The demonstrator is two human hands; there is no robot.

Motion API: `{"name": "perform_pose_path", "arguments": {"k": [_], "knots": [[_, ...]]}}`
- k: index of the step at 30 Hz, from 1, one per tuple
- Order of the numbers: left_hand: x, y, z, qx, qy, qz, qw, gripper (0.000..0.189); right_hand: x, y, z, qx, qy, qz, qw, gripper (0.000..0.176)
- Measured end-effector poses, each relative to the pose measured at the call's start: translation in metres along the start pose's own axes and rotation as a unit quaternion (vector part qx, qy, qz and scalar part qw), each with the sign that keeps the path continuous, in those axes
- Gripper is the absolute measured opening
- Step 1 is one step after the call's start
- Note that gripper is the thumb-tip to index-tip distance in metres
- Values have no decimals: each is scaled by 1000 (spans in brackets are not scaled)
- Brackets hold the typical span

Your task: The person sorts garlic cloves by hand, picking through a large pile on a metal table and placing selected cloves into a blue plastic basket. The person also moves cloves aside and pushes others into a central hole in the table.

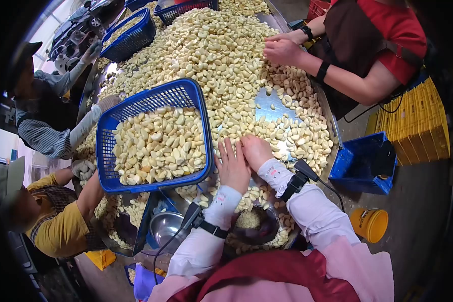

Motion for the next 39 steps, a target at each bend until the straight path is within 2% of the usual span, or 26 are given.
{"name": "perform_pose_path", "arguments": {"k": [1, 3, 5, 7, 9, 10, 11, 12, 13, 14, 16, 18, 19, 21, 22, 27, 29, 30, 31, 32, 33, 34, 35, 36, 37, 39], "knots": [[-2, -12, -1, 4, -5, -56, 998, 73, -8, 0, 2, 0, 1, 1, 1000, 18], [-8, -50, 0, 35, 11, -53, 998, 76, -20, -10, 19, 49, 43, -93, 994, 19], [-17, -83, 9, 76, -6, -98, 992, 72, -25, -21, 50, 86, 179, -135, 971, 18], [-25, -79, 20, 56, -28, -101, 993, 66, -28, -31, 82, 151, 481, -103, 858, 13], [-23, -66, 18, 55, -101, -51, 992, 54, -56, -46, 91, 219, 534, -175, 797, 8], [-19, -43, 11, 79, -153, 0, 985, 48, -56, -50, 81, 149, 465, -129, 863, 11], [-15, -17, 11, 105, -142, 0, 984, 45, -56, -54, 68, 100, 296, -118, 943, 13], [-12, 7, 11, 128, -132, 1, 983, 42, -52, -59, 56, 26, 150, -103, 983, 13], [-6, 21, 11, 157, -91, -24, 983, 39, -46, -67, 45, -50, 3, -87, 995, 13], [-3, 28, 12, 183, -98, 5, 978, 35, -39, -74, 42, -35, -73, -133, 988, 11], [-10, 26, 15, 202, -102, 30, 974, 31, -33, -83, 39, -40, -81, -113, 990, 10], [-7, 8, 14, 113, -139, -172, 969, 20, -27, -90, 37, -41, -76, -83, 993, 8], [0, -2, 11, 108, -140, -180, 968, 20, -26, -89, 42, -34, -63, -99, 993, 8], [10, -12, 8, 140, -104, -79, 982, 8, -27, -84, 45, -6, -39, -111, 993, 10], [12, -12, 9, 133, -83, -79, 984, 3, -31, -83, 46, -3, -42, -108, 993, 10], [7, -19, -5, 91, -117, -3, 989, 8, -33, -83, 54, 11, 9, -156, 988, 16], [3, -21, -9, 46, -258, 24, 965, 7, -33, -85, 57, -3, 47, -182, 982, 18], [5, -23, -7, 61, -335, 14, 940, 13, -32, -90, 56, 108, 288, -227, 924, 19], [-3, -17, 4, 65, -335, 19, 940, 13, -41, -89, 48, 207, 507, -255, 797, 20], [-10, -14, 18, 71, -379, 18, 922, 16, -49, -87, 33, 279, 628, -239, 687, 19], [-16, -11, 28, 76, -424, 16, 902, 18, -50, -79, 31, 277, 626, -237, 689, 19], [-20, 3, 26, 58, -384, 74, 919, 22, -51, -69, 33, 279, 645, -242, 669, 18], [-9, 16, 16, 11, -364, 61, 929, 31, -52, -55, 35, 279, 663, -247, 649, 18], [-1, 33, 13, 62, -305, 95, 945, 39, -54, -37, 38, 264, 585, -193, 742, 22], [2, 45, 13, 112, -243, 127, 955, 47, -40, -14, 50, 141, 441, -81, 883, 23], [6, 50, 18, 88, -149, 70, 982, 54, -46, 12, 49, 118, 192, 49, 973, 19]]}}
Point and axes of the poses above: each hand's wrist, its own y-axis towards the middle knuckle, its own x-axis out of the palm, z = x × y, the point moved 2 cm from there along y, towards the middle knuckle, and after that the axes turned 15 degrees about -y, right-handed, at the moved point
